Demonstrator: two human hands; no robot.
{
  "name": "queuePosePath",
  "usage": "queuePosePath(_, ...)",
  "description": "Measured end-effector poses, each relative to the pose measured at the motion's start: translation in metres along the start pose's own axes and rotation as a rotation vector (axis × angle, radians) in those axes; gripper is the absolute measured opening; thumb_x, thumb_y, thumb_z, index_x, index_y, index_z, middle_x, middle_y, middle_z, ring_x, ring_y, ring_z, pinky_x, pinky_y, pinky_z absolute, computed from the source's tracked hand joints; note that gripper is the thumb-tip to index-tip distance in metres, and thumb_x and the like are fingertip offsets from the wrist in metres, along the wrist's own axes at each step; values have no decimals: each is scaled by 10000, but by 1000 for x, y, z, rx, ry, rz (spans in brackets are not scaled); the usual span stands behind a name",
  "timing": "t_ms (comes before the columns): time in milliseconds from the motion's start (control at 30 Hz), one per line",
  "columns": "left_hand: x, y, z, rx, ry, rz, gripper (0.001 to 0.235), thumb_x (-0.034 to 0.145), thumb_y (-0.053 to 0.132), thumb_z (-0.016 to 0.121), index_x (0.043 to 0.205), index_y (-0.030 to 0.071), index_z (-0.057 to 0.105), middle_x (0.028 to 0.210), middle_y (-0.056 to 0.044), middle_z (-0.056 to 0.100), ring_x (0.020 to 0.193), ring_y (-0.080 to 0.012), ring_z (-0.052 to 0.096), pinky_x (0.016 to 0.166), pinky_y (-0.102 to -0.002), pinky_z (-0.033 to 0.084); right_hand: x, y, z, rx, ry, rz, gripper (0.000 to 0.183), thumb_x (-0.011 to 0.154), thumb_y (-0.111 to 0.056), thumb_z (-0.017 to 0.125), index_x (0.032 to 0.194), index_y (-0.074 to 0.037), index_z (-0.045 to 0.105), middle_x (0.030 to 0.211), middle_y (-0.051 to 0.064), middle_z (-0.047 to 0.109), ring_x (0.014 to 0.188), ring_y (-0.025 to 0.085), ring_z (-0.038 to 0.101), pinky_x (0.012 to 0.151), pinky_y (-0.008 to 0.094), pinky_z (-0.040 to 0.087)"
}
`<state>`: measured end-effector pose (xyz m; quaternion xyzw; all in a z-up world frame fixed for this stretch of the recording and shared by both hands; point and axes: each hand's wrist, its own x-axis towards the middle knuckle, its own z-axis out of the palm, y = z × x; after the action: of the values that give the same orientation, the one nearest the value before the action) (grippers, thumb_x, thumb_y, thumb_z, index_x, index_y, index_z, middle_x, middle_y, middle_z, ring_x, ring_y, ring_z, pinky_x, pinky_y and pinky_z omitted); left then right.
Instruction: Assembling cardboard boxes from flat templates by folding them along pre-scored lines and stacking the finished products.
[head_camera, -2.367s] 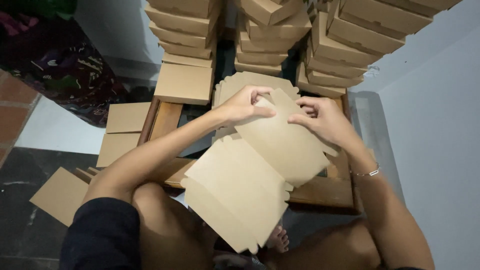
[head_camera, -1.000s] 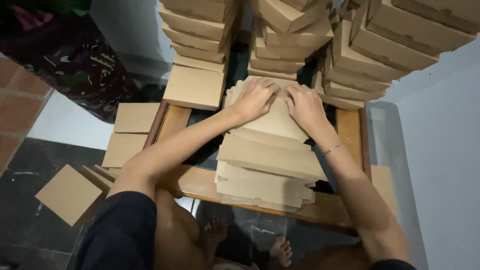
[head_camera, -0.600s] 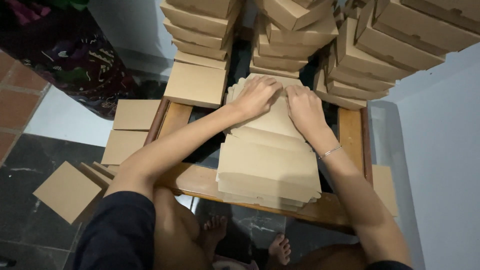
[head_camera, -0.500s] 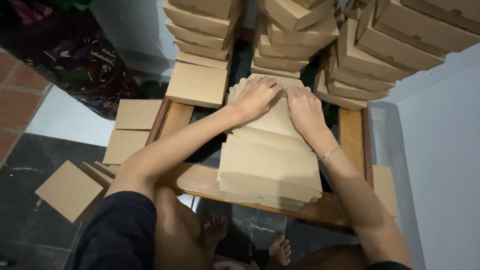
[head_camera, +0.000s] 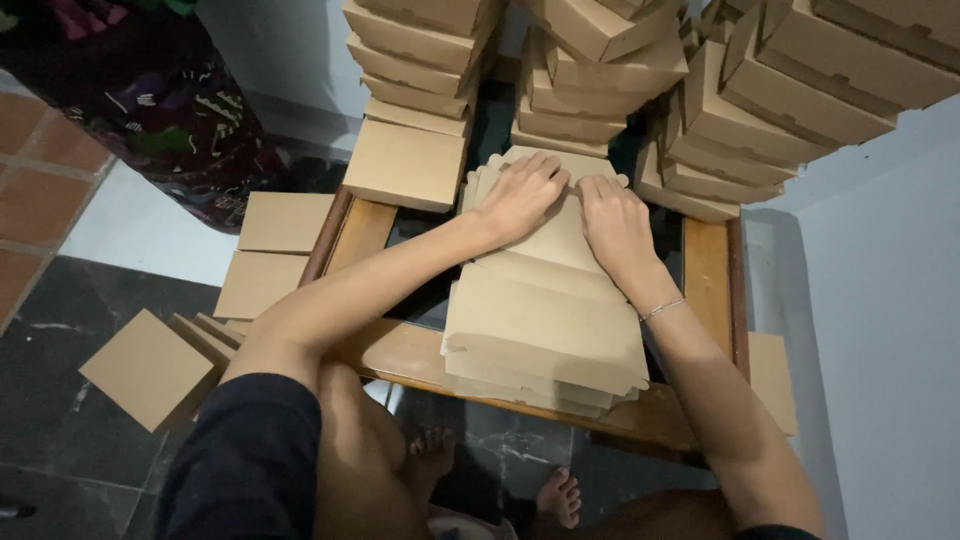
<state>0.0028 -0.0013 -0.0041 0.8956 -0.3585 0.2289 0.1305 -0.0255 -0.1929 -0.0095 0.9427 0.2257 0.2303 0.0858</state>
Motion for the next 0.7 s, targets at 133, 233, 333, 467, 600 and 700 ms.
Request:
queuePosePath(133,1,2,-4,25,-1,20,87,934,115,660,999,81,707,887,-62,633,860,-202,625,742,-308,499,0,-1,-3,3,-4,8,69,1033,-140,545,1055,-130,609,824,0,572,839,193,665,702,295,537)
queuePosePath(233,0,5,-4,59,31,19,84,929,140,681,986,85,709,875,-58,636,860,-202,633,739,-305,507,-2,-1,-5,21,1,7,81,1036,-128,534,1060,-125,611,827,7,583,846,206,670,704,310,540)
queuePosePath(333,-1,6,-7,99,33,31,68,912,89,687,976,77,707,878,-56,640,856,-199,631,750,-295,514,-2,-2,-5,18,-21,5,81,1029,-128,555,1087,-127,611,843,8,586,869,201,673,742,309,550)
queuePosePath(467,0,6,-4,104,60,34,46,904,90,690,947,87,704,855,-45,630,841,-194,628,734,-297,515,-2,-3,-10,35,-27,19,90,1026,-125,562,1104,-124,607,856,20,594,884,213,675,754,322,554)
queuePosePath(600,-2,8,-4,104,74,36,50,896,79,689,944,90,696,846,-37,623,829,-191,624,722,-297,515,-2,-6,-17,48,-40,19,92,1023,-109,553,1099,-126,604,861,15,599,888,205,676,768,315,555)
queuePosePath(700,-1,9,-9,128,60,52,80,888,53,699,964,79,698,859,-53,635,841,-204,633,730,-299,521,-2,-4,-16,60,-41,18,84,1024,-114,561,1088,-115,615,837,21,593,861,208,674,747,317,556)
